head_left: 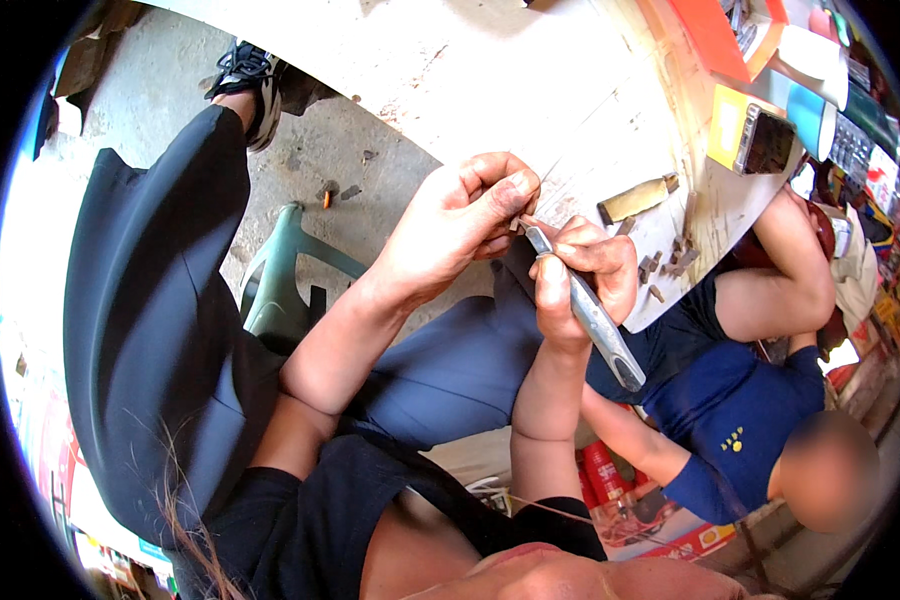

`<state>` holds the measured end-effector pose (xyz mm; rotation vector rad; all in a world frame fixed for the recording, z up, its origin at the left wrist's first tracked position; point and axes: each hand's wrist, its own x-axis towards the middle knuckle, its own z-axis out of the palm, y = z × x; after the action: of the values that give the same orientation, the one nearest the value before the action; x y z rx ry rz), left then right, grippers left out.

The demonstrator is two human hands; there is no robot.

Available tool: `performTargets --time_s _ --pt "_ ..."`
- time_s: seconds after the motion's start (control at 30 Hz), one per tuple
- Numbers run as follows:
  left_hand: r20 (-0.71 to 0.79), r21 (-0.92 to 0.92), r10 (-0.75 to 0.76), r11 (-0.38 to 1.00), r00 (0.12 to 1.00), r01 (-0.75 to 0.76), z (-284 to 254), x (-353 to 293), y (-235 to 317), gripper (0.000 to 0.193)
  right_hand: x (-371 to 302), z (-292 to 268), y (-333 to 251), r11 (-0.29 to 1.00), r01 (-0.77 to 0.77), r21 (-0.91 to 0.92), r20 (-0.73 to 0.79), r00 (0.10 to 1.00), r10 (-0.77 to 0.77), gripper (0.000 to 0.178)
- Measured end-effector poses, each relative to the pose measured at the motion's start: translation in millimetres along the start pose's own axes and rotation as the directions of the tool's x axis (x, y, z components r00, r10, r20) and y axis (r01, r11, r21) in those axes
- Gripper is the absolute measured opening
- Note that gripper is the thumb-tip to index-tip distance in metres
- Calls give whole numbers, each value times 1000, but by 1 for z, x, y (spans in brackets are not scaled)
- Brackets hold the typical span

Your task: The person whittles a small wooden stick using a knife, scraping off shavings onto a table. They rotate the stick and repeat the scraping action to shape the wood.

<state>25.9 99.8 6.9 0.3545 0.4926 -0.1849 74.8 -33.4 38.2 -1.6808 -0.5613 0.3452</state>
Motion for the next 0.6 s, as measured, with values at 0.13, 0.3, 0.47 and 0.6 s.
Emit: performTargets --time_s 0.13,0.3,0.47,0.6 --pt "-3 4 -17 1000 1000 17 0 0 1 19 0 1 1 999 -4 33 -1 1000 4 15" --pt "8 -25 -6 1000 1000 6 0 0 1 19 -1 0 3 999 7 38 -3 1000 -7 15" --pt "-5 -14 -3 1000 1000 3 -1 -1 0 18 0 -2 0 1000 7 -29 37 999 -6 14" --pt "-10 -9 -3 1000 1000 3 -1 -1 -1 19 1 -5 1 999 -29 30 39 999 28 15"
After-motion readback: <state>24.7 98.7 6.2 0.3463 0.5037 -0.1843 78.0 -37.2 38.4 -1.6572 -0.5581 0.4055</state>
